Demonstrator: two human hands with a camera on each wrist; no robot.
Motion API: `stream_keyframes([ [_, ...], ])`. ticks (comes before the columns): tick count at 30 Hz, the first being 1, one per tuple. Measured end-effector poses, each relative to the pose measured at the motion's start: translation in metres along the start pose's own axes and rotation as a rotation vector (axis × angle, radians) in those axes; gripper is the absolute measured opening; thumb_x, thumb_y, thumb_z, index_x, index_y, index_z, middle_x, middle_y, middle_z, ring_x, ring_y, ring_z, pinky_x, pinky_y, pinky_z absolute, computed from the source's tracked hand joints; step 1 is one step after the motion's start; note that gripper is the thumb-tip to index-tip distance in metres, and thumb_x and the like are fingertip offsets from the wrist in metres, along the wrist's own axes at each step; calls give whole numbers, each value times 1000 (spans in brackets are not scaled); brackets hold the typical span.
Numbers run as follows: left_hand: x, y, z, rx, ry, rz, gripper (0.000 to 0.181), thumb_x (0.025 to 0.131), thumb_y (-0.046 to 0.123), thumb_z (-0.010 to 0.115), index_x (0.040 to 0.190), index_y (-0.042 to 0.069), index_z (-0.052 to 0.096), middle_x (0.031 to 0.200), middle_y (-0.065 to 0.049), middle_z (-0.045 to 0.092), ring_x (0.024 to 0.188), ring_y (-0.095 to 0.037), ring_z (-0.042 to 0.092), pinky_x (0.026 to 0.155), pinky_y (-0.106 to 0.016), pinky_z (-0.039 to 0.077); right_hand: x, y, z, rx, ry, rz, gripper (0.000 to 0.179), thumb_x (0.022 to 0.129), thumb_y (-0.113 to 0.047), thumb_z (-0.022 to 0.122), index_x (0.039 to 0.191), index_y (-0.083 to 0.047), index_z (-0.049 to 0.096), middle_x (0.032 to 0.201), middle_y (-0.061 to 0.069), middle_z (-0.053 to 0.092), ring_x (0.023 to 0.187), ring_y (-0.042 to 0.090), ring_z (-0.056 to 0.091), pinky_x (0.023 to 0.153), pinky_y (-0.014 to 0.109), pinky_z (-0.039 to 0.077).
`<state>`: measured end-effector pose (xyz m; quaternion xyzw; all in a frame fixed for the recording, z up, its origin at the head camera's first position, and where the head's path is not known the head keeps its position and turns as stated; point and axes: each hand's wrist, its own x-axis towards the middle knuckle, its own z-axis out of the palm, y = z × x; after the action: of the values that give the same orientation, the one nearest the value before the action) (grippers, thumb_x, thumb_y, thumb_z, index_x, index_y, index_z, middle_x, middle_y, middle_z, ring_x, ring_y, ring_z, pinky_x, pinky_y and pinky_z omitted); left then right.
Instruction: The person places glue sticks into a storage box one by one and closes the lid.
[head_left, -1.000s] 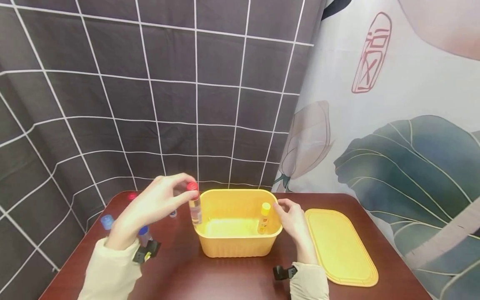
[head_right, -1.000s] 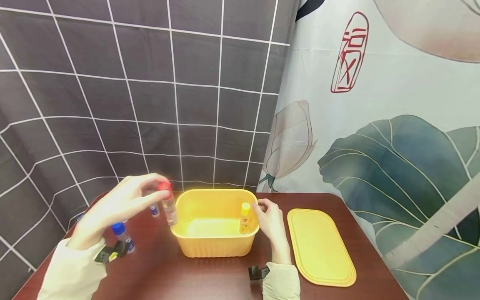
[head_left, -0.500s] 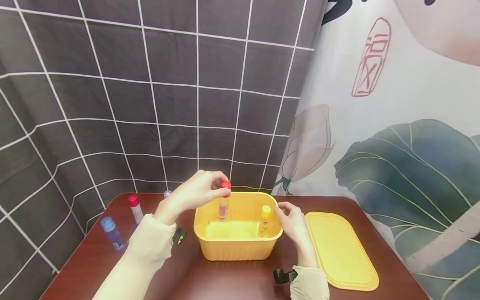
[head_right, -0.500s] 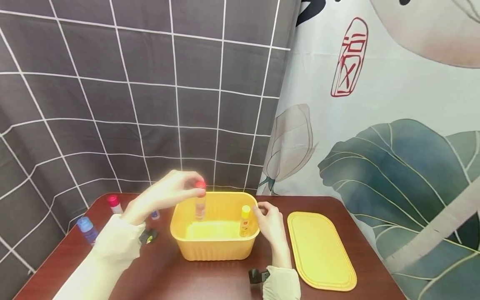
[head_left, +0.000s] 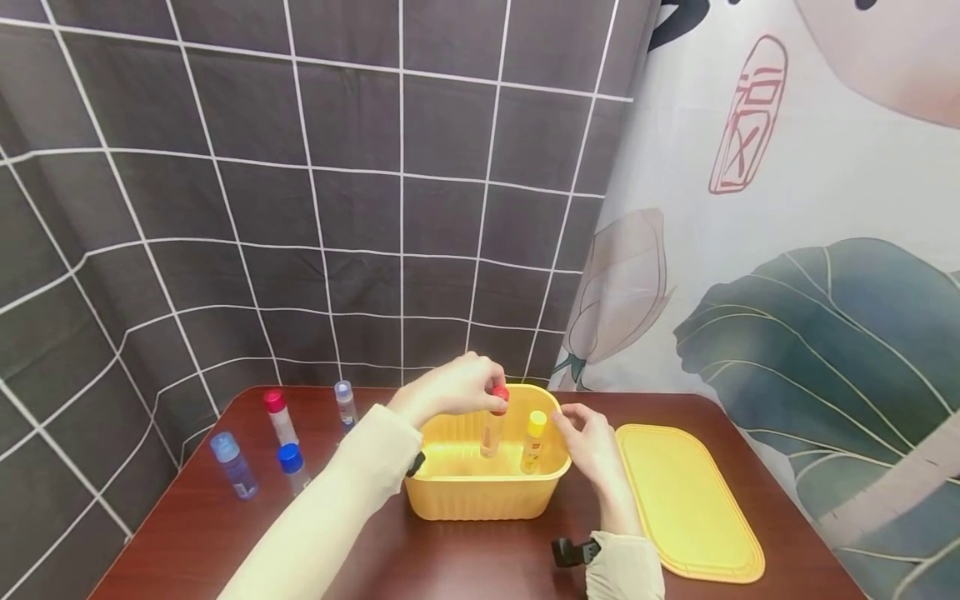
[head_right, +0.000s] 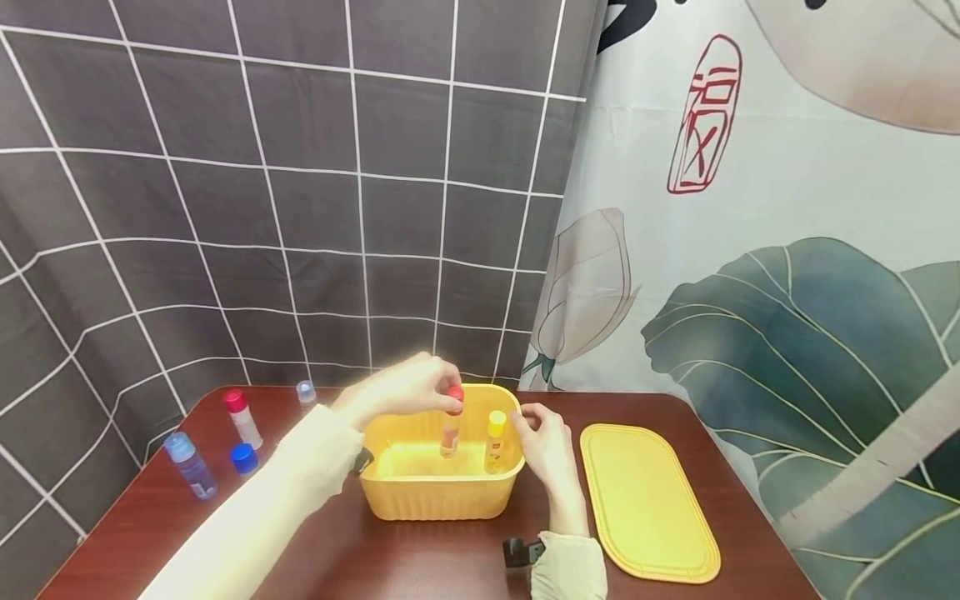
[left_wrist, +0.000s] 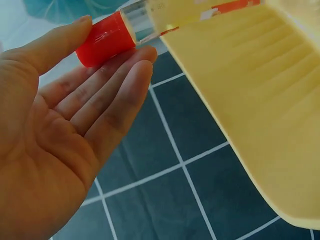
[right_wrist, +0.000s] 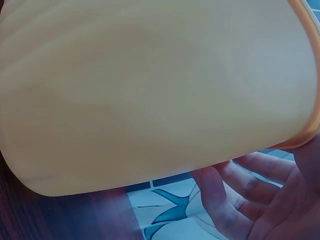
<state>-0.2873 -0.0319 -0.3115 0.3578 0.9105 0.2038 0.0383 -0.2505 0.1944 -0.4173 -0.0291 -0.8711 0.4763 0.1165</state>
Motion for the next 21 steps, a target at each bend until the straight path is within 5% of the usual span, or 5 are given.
stream_keyframes([
  [10, 27, 7, 17, 116, -104, -51, 16, 84, 21, 78, 75, 17, 65, 66, 7, 59, 66, -11, 54, 62, -23, 46, 1, 1, -1, -5, -15, 16, 31, 95, -23, 64, 115, 2, 66, 101, 17, 69, 88, 28, 66, 78, 41, 56],
  [21, 37, 6, 34, 165, -212, -85, 15, 81, 12, 79, 76, 15, 65, 70, 6, 59, 66, -12, 54, 59, -22, 45, 1, 3, 0, 6, -11, -5, 29, 95, -21, 65, 113, 1, 67, 97, 15, 70, 85, 26, 66, 75, 39, 56],
])
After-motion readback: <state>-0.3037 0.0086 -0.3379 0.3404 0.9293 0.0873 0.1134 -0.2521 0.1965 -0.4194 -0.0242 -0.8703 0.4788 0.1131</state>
